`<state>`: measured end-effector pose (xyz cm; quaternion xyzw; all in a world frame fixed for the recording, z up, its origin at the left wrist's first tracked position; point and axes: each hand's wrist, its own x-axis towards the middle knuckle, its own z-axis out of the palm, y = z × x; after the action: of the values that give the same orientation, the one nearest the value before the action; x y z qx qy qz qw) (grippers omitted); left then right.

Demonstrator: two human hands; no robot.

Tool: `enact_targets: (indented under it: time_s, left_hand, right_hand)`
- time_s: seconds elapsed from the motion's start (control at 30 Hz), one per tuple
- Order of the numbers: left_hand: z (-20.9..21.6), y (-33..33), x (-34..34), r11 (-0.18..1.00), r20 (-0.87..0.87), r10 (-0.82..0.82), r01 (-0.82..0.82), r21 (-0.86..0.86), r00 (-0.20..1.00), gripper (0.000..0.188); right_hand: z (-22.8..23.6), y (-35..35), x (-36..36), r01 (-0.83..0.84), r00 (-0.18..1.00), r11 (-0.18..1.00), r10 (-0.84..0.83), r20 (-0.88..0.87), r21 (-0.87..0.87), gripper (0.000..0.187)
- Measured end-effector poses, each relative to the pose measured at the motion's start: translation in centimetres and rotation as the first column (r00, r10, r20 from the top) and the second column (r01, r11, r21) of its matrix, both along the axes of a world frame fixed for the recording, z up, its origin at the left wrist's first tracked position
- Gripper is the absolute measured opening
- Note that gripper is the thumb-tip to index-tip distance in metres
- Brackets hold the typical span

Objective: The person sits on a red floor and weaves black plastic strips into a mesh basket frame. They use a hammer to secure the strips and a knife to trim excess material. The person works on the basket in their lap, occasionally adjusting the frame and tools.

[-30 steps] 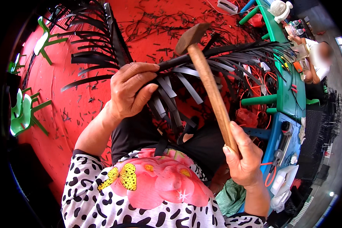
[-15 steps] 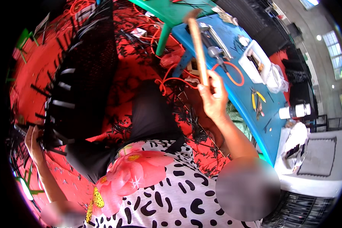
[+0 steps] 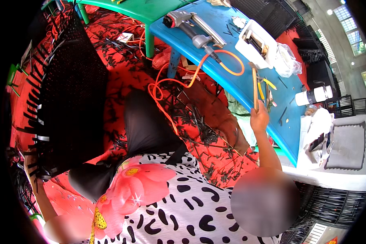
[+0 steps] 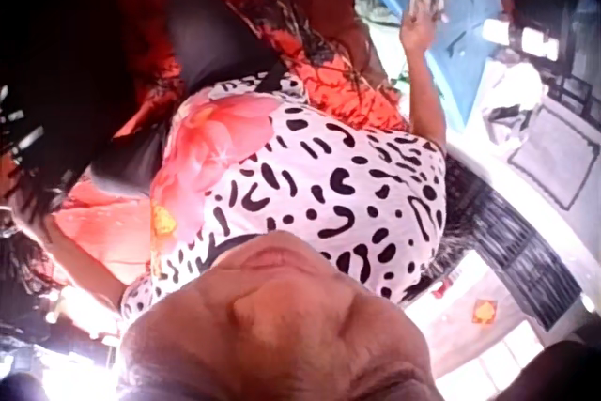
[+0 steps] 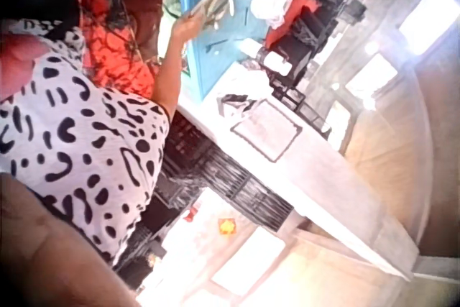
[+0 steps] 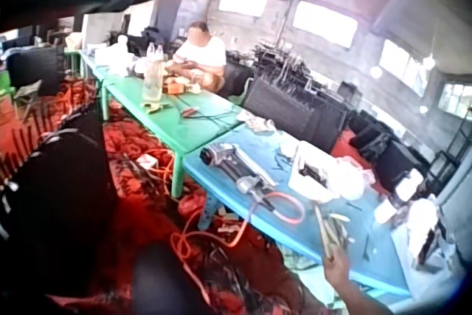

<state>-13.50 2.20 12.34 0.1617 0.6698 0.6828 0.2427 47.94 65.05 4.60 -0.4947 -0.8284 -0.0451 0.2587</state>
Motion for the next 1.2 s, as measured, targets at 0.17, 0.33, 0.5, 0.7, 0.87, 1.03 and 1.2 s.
enact_targets:
  time_s: [0.17, 0.33, 0.5, 0.7, 0.87, 1.03, 1.2]
  left_hand:
    - [-1.3, -0.1, -1.8, 0.968, -0.139, 0.056, -0.088, -0.235, 0.989, 0.038]
    - [-2.0, -1.0, -3.5, 0.919, -0.245, 0.058, -0.148, -0.366, 0.968, 0.037]
    - [-2.4, -1.8, -3.3, 0.807, -0.431, -0.106, -0.175, -0.564, 0.896, 0.037]
    - [1.5, 8.5, -0.1, 0.839, -0.566, -0.250, -0.116, -0.532, 0.785, 0.039]
    - [3.2, 7.7, 1.0, 0.912, -0.383, -0.110, -0.060, -0.406, 0.917, 0.043]
    - [4.0, 9.3, 2.2, 0.898, -0.500, -0.097, -0.141, -0.417, 0.860, 0.027]
    - [3.2, 9.4, 3.0, 0.886, -0.752, -0.047, -0.319, -0.335, 0.658, 0.018]
  right_hand:
    - [0.4, 1.6, -1.3, 0.014, 0.998, 0.999, -0.016, 0.064, 0.029, 0.038]
    - [2.9, 6.9, -0.8, 0.197, 0.961, 0.980, -0.188, 0.202, -0.023, 0.050]
    - [3.3, 14.8, 0.1, 0.067, 0.969, 0.989, -0.033, 0.243, -0.133, 0.071]
    - [3.8, 15.8, 4.0, 0.209, 0.951, 0.830, -0.048, 0.306, -0.518, 0.056]
    - [5.0, 17.2, 2.1, 0.280, 0.811, 0.919, -0.073, 0.581, -0.276, 0.049]
    - [7.2, 18.2, 3.7, 0.212, 0.918, 0.951, -0.115, 0.379, -0.226, 0.054]
    - [11.3, 11.2, -8.8, -0.369, 0.923, 0.828, 0.273, -0.272, -0.422, 0.032]
